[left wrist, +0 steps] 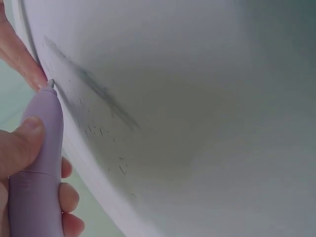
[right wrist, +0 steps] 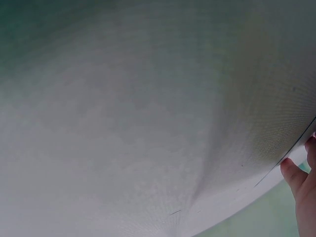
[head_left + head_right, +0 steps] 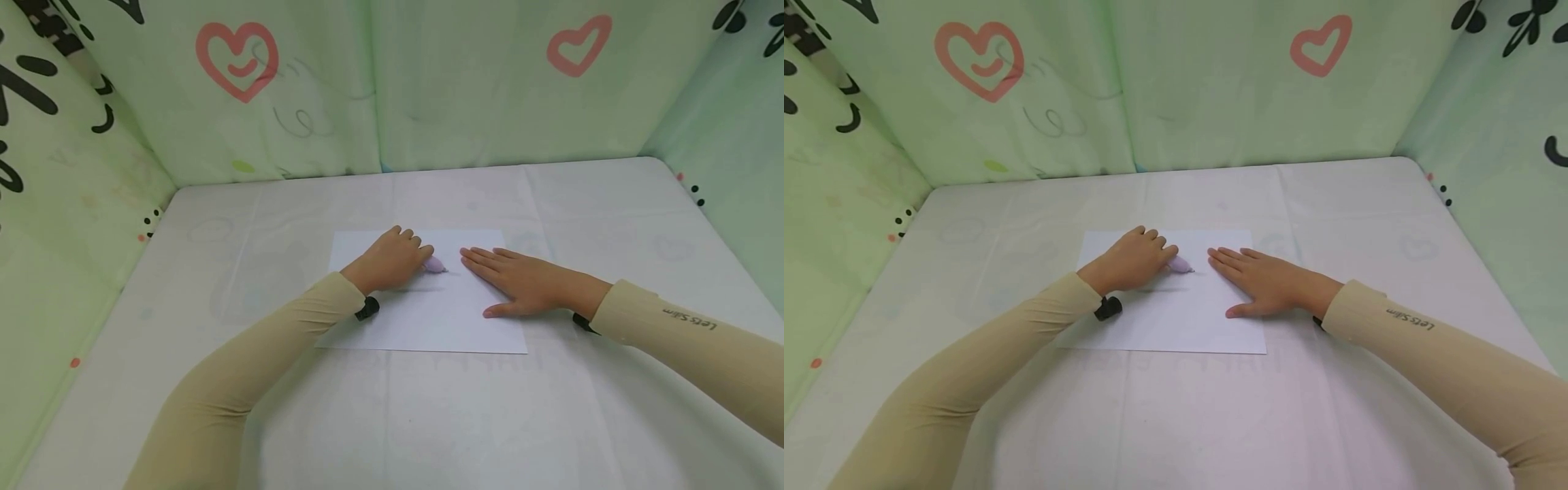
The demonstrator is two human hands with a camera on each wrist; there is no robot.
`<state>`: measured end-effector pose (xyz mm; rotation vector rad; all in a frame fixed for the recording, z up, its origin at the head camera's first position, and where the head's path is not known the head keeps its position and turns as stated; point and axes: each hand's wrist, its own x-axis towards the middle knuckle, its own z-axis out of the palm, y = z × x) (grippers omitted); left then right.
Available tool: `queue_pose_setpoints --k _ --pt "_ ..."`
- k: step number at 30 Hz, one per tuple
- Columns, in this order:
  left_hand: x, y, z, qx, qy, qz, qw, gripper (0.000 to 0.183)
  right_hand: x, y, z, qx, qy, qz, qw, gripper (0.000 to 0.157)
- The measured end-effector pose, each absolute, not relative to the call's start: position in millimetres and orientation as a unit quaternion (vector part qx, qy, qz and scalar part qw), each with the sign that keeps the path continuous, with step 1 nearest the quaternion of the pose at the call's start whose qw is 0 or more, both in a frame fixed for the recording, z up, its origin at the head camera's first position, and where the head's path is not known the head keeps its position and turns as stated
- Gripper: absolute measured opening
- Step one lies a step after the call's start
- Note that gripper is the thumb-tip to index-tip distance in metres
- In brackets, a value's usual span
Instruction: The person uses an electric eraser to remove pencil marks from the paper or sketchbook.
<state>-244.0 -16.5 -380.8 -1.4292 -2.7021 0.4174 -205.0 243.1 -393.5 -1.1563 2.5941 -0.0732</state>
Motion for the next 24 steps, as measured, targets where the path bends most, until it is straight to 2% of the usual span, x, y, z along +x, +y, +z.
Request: queue_pose_setpoints --k 24 --pt "-242.6 -13.8 -380.7 -0.471 -0.872 0.134 0.024 0.024 -205.9 244.3 -394.6 -0.401 0.903 -0.023 0.152 0.092"
